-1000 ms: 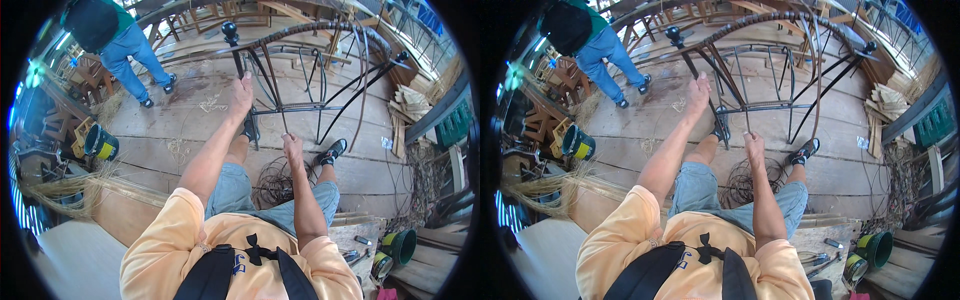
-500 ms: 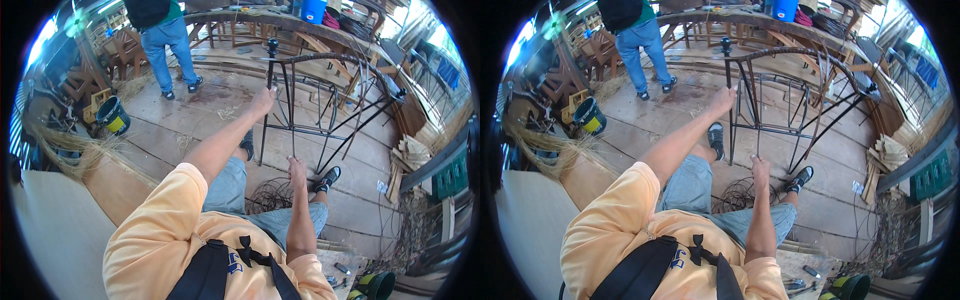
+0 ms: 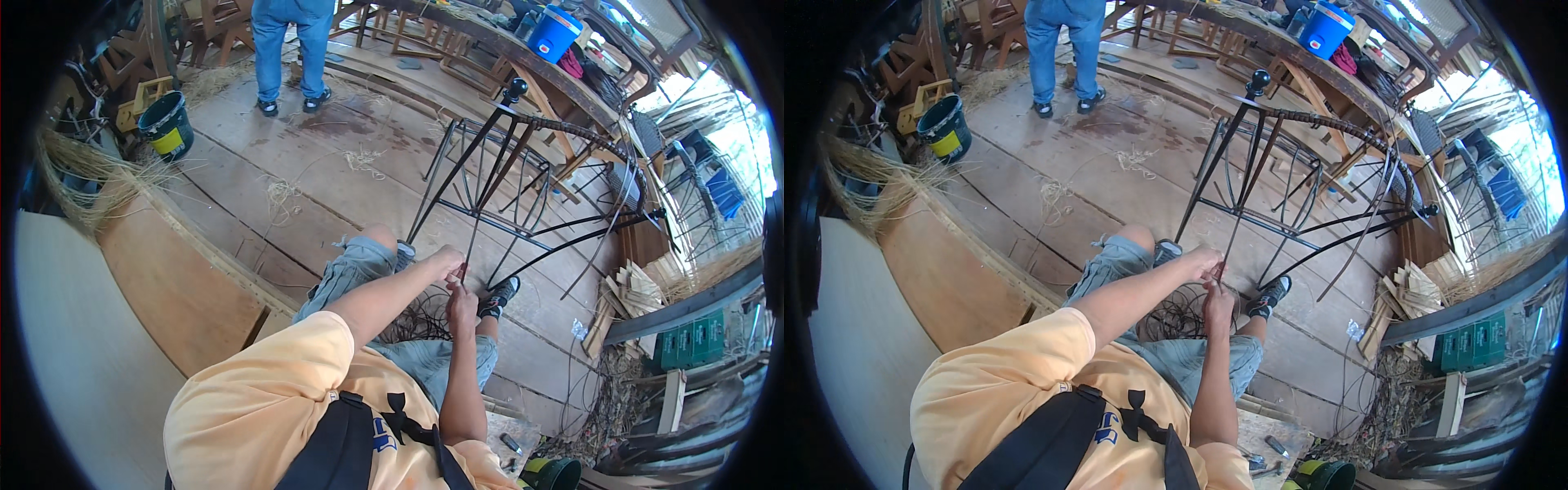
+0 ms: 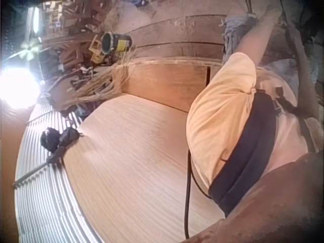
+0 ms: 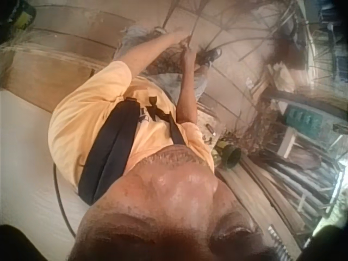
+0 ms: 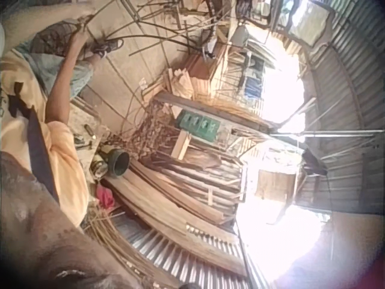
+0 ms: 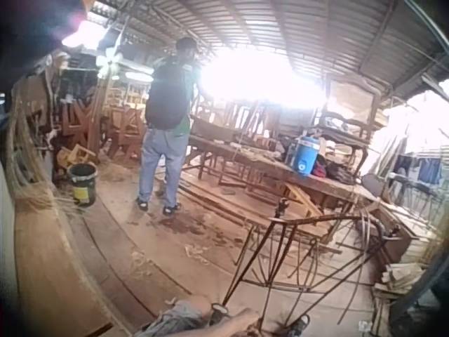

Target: The recorder is weaving flexible strips around a metal chair frame to assemble a chair.

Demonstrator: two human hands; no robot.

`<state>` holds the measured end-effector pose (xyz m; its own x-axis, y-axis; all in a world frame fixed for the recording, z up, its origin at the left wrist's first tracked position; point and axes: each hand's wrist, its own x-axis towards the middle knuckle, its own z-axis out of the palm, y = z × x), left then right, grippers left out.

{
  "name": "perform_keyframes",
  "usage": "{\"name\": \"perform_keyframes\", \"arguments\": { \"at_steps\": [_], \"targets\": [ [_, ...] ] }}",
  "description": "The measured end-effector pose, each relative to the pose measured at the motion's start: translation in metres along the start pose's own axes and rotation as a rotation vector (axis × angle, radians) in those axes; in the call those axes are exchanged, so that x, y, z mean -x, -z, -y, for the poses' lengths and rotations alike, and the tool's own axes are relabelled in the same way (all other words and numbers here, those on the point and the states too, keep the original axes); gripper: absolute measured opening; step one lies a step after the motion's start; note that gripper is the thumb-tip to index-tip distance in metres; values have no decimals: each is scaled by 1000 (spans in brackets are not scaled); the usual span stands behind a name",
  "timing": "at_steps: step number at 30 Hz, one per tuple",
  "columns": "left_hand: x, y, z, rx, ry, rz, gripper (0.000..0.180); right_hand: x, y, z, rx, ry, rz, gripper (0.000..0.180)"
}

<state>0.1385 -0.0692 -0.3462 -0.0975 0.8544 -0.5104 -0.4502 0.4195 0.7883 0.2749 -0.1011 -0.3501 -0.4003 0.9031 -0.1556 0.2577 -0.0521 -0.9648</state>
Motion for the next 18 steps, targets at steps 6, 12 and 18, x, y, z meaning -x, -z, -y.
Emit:
{"name": "perform_keyframes", "arguments": {
  "at_steps": [6, 12, 18],
  "targets": [
    [22, -4, 29, -463, -663, -334, 20, 7, 32, 20, -198, -334, 221, 42],
    [81, -17, 14, -808, -630, -417, 20, -104, 20, 35, -442, -305, 239, 23],
    [80, 11, 0, -1263, -598, -73, 18, -110, -16, 50, -528, -440, 83, 18]
  ]
}}
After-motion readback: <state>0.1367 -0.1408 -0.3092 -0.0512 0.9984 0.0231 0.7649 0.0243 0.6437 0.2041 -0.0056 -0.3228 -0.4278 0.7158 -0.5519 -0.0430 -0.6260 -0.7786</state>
